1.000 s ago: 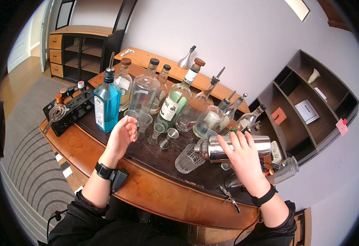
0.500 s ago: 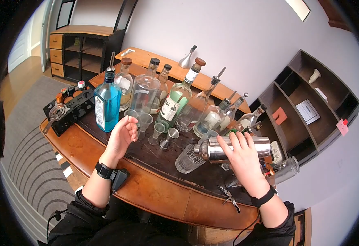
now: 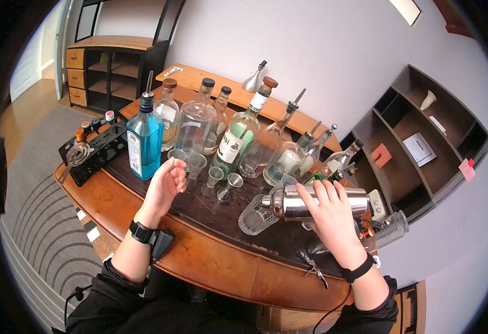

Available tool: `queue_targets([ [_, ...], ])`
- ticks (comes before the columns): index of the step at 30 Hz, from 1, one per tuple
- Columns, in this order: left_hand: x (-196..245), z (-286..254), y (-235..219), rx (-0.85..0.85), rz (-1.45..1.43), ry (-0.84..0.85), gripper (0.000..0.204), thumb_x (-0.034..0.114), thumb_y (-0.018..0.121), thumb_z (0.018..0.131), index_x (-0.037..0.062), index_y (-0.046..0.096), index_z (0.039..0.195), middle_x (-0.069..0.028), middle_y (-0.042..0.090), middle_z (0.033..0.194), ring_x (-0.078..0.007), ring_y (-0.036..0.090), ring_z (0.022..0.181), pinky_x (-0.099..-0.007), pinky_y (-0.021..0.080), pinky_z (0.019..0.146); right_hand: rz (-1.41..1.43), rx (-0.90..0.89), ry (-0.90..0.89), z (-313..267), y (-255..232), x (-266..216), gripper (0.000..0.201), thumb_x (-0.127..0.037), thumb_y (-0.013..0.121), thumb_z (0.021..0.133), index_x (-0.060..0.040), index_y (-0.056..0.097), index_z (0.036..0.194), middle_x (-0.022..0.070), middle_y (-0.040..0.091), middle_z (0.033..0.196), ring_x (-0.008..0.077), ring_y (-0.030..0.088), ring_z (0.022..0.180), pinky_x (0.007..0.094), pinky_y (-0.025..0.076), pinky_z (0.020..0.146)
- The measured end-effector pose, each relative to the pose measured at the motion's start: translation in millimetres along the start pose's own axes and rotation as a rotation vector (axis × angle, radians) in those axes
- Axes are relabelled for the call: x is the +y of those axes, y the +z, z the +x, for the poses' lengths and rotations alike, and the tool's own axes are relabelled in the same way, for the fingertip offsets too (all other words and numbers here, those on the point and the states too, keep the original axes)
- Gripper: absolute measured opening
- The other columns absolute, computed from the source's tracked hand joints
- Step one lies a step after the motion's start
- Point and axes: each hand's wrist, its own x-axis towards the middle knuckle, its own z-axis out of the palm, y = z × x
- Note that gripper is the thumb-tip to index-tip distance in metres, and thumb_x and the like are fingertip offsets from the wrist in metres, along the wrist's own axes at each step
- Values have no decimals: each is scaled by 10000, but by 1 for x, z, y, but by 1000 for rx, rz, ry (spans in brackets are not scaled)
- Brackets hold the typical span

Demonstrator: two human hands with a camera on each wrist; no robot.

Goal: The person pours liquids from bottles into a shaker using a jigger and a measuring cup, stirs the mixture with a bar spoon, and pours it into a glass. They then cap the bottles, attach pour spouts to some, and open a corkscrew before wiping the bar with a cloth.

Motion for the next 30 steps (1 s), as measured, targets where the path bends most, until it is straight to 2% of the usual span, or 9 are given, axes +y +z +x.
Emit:
queue_targets([
  [4,-1,0,-1,-8,-36,3,334,388,518,989,59,572,1012,23,518,734,-83,494,653,-245,409,607,149,28,56,-4,3,1,884,-70,797,551,-138,473,1371,137,533,1214,303,511,1176,435,379,1052],
  [7,1,-1,2,-3,-2,5,332,406,477,1001,84,557,1006,23,503,725,-100,473,645,-257,390,612,464,158,248,-11,3,-1,892,-83,799,548,-124,468,1375,132,553,1189,331,559,1106,416,435,991],
  [10,1,-1,2,-2,-1,0,323,399,472,1003,87,557,999,17,499,725,-108,475,646,-262,390,608,835,155,457,-19,2,-8,928,-141,852,559,-80,443,1389,155,540,1272,341,541,1190,414,438,1010],
  [14,-4,1,3,3,-12,-18,323,401,465,1005,91,557,991,7,479,708,-131,470,637,-277,380,602,1247,301,494,-39,20,-27,981,-163,888,592,38,379,1407,186,499,1362,261,480,1288,357,378,1076],
  [22,-16,3,2,-194,92,108,379,438,456,1003,77,529,1093,-18,512,767,-146,494,654,-298,419,631,1750,265,513,-59,35,-72,1033,-247,889,628,50,299,1422,202,489,1352,265,473,1282,360,371,1072],
  [24,-16,-7,17,-270,309,118,444,462,516,970,55,509,1147,-40,574,837,-160,558,731,-307,466,696,1795,330,415,-55,43,-78,1020,-253,885,642,13,290,1427,192,513,1319,272,500,1254,363,395,1046],
  [26,-7,-28,53,-497,430,29,645,461,668,878,29,448,1303,-78,600,1071,-187,593,979,-328,468,883,1803,341,348,-50,51,-85,996,-268,884,648,1,308,1415,205,534,1284,280,536,1214,367,422,1016],
  [29,-9,-62,85,-541,543,-60,1099,292,878,686,32,193,1506,-92,398,1442,-198,347,1376,-370,241,1153,1806,328,224,-40,69,-99,968,-301,871,662,-6,317,1400,227,548,1255,308,563,1182,383,447,992],
  [30,-10,-68,88,-538,594,-105,1119,182,890,663,35,167,1504,-94,402,1446,-200,353,1376,-381,260,1151,1828,340,172,-37,72,-103,967,-302,867,666,-6,314,1403,225,543,1268,316,563,1184,386,449,991],
])
